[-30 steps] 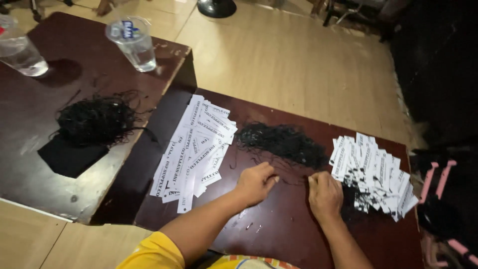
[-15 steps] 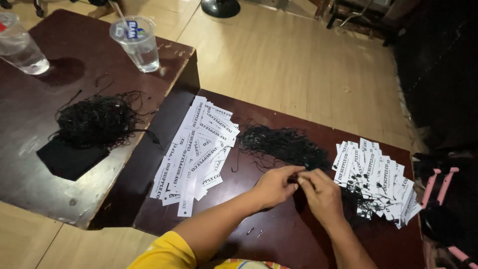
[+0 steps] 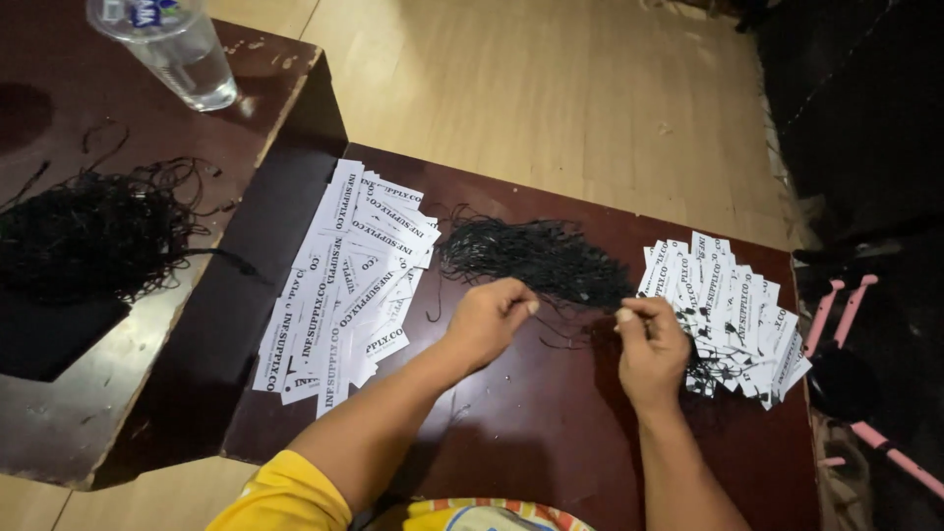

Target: The person sits on the floor and repeatedly picks up small white tags and black cords from a table. They thread the cords through the tags and place the assembled items into a pile on the right side of the table.

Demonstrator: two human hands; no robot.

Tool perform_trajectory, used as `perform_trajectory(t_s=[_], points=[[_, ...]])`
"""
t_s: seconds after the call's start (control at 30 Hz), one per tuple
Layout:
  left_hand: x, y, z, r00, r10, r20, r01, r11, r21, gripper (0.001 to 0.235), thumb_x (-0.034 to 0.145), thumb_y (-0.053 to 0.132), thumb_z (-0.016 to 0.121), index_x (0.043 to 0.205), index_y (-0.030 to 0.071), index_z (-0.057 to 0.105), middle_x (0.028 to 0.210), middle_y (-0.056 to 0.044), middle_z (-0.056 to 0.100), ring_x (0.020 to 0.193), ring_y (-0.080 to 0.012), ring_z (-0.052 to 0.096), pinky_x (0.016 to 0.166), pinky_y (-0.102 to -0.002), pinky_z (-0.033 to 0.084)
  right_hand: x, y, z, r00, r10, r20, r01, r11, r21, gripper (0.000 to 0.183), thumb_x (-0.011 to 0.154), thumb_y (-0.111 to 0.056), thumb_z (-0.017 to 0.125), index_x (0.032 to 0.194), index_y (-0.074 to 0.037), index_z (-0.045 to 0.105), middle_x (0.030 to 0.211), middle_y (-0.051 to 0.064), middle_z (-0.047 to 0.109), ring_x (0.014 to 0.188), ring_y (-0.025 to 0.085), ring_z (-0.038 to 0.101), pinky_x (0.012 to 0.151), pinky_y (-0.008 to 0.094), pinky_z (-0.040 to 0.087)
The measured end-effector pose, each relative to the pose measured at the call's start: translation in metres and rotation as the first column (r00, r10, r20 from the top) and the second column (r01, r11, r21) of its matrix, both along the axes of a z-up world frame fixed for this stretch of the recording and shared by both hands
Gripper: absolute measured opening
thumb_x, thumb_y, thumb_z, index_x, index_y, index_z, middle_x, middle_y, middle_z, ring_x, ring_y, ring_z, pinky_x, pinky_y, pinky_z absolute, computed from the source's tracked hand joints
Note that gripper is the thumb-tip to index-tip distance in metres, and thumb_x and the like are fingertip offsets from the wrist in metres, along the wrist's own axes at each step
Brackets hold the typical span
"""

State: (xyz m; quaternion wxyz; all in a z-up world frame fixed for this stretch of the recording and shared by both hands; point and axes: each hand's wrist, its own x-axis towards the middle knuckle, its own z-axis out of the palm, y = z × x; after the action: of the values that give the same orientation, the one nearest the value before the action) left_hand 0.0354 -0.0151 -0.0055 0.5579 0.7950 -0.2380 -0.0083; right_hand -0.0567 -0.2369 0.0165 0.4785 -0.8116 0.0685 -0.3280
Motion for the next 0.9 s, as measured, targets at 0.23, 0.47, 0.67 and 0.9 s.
perform_trajectory(t_s=[0.23, 0.47, 0.67, 0.9], points=[[0.013, 0.005, 0.001, 0.996, 0.086, -0.033, -0.088, 0.995, -0.055, 0.005, 0.088, 0.020, 0.076, 0.091, 0.017, 0.077, 0.083, -0.005, 0.076, 0.089, -0.0286, 0.074, 0.078, -0.037, 0.058, 0.002, -0.018, -0.010, 0.988, -0.094, 0.125, 0.083, 0.993, 0.088, 0.012, 0.097, 0.010, 0.065, 0.107, 0.004, 0.067, 0.084, 0.012, 0.065, 0.066, 0.016, 0.062, 0.066, 0.030, 0.053], [0.015, 0.014, 0.016, 0.990, 0.131, -0.044, -0.136, 0.983, -0.126, 0.003, 0.089, 0.014, 0.075, 0.090, 0.013, 0.077, 0.080, -0.009, 0.074, 0.084, -0.0318, 0.073, 0.075, -0.038, 0.056, 0.002, -0.010, 0.003, 0.977, -0.125, 0.173, 0.092, 0.978, 0.188, 0.010, 0.097, 0.008, 0.065, 0.106, 0.005, 0.065, 0.077, 0.011, 0.061, 0.063, 0.015, 0.061, 0.067, 0.029, 0.051], [0.025, 0.016, 0.004, 0.982, 0.190, -0.006, -0.189, 0.973, -0.129, 0.002, 0.086, 0.014, 0.078, 0.088, 0.014, 0.078, 0.078, -0.008, 0.071, 0.081, -0.0298, 0.072, 0.073, -0.037, 0.056, 0.003, -0.020, 0.001, 0.963, -0.144, 0.227, 0.088, 0.966, 0.241, 0.012, 0.096, 0.011, 0.064, 0.106, 0.006, 0.063, 0.077, 0.011, 0.059, 0.064, 0.016, 0.061, 0.069, 0.029, 0.051], [0.025, 0.021, 0.018, 0.977, 0.176, -0.120, -0.199, 0.955, -0.218, 0.008, 0.087, 0.007, 0.075, 0.092, 0.010, 0.080, 0.081, -0.011, 0.072, 0.080, -0.0258, 0.071, 0.073, -0.035, 0.055, 0.005, -0.021, 0.000, 0.968, -0.090, 0.233, 0.008, 0.943, 0.332, 0.018, 0.092, 0.010, 0.062, 0.109, 0.005, 0.061, 0.074, 0.012, 0.058, 0.058, 0.014, 0.057, 0.062, 0.025, 0.045]])
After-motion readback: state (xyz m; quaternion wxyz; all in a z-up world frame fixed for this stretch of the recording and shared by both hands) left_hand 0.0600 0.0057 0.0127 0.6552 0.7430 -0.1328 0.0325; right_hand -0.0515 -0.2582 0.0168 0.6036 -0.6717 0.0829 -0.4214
